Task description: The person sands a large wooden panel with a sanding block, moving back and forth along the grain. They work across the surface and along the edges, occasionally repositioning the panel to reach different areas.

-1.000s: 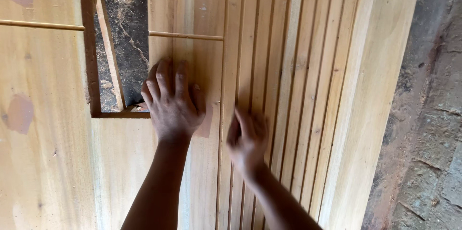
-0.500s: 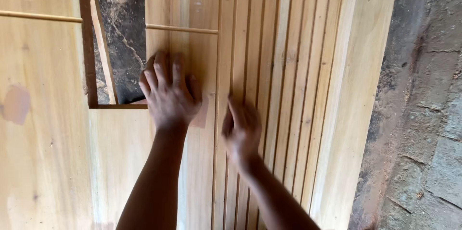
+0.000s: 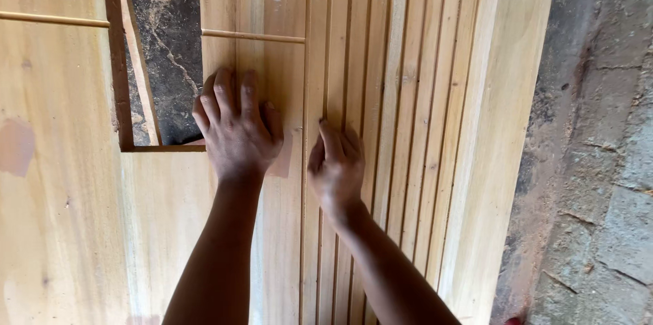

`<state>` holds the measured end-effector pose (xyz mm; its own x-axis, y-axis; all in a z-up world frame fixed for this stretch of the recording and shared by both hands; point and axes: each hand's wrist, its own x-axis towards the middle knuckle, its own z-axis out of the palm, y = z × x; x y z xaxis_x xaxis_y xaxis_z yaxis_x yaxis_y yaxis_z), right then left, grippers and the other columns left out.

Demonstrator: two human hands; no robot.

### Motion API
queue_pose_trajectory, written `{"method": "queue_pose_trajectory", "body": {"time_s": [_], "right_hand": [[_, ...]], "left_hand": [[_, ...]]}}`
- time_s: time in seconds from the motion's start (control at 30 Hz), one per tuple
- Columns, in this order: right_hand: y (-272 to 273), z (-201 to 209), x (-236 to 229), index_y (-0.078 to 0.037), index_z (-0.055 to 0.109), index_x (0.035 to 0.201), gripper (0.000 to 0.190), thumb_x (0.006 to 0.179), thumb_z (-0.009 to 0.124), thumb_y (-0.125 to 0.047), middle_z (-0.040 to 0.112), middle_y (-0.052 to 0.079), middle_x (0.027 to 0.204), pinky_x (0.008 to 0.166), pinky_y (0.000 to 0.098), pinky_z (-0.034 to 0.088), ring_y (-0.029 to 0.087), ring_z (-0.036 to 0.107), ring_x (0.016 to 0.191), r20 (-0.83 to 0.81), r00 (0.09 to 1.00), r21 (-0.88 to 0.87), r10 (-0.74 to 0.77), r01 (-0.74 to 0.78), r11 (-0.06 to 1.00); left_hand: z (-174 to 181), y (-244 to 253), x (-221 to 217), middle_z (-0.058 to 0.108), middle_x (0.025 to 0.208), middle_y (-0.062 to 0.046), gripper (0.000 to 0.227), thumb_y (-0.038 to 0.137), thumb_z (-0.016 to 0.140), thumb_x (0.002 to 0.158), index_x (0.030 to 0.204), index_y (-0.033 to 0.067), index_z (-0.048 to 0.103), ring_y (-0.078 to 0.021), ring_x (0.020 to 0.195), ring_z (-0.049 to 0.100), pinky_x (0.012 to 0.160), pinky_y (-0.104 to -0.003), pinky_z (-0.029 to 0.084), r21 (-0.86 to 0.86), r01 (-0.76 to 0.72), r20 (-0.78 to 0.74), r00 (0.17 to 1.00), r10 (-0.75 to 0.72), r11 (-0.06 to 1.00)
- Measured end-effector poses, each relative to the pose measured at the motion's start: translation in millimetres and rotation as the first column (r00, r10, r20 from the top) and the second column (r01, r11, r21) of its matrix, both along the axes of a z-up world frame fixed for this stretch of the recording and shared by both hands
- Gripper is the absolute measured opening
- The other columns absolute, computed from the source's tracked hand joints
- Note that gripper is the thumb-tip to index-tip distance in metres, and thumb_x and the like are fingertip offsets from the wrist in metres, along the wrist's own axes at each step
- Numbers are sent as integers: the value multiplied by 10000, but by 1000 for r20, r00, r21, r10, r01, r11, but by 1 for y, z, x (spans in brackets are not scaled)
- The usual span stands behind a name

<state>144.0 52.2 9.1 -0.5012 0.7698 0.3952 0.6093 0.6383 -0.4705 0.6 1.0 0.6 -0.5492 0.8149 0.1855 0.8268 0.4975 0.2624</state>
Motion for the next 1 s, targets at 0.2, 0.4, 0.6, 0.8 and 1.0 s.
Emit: {"method": "queue_pose_trajectory", "body": {"time_s": [0.2,0.4,0.6,0.8,1.0], "right_hand": [[38,-24,6,-44,752,1032,117,952,780,-124,658,86,668,704,374,546,208,608,694,24,1000,-189,-20,25,982],[122,-14,42,-14,566,1444,582,1098,568,-482,544,236,1451,1128,542,421,396,489,1351,233,958,213,-168,118,970],[142,-50,52,-65,525,1494,628,1052,613,-503,392,253,1555,1154,602,304,427,398,1417,446,872,85,-201,182,980],[140,-30,45,-64,513,1497,622,1036,618,-468,381,257,1549,1131,615,293,432,380,1419,442,875,84,-197,178,980],[141,-34,47,-73,500,1510,622,1055,611,-481,386,239,1567,1142,608,293,420,375,1437,429,883,56,-187,181,982]], "left_hand": [[-1,1,1,457,1465,-216,535,256,604,955,1448,64,528,-407,1362,452,1120,-586,359,13,-13,56,998,13,1000],[-6,-9,0,459,1450,-211,520,317,657,945,1393,62,587,-404,1294,454,1111,-604,354,58,-8,49,999,6,998],[-2,18,24,693,1110,-122,331,336,705,959,1168,80,696,-338,1094,597,973,-563,468,302,-187,208,970,127,935],[4,55,92,709,961,-87,190,265,695,930,1029,103,697,-301,985,622,886,-526,430,222,-238,140,968,210,946],[-12,52,94,663,865,-50,29,92,693,907,907,109,670,-256,884,595,864,-472,386,316,-237,304,943,139,919]]}}
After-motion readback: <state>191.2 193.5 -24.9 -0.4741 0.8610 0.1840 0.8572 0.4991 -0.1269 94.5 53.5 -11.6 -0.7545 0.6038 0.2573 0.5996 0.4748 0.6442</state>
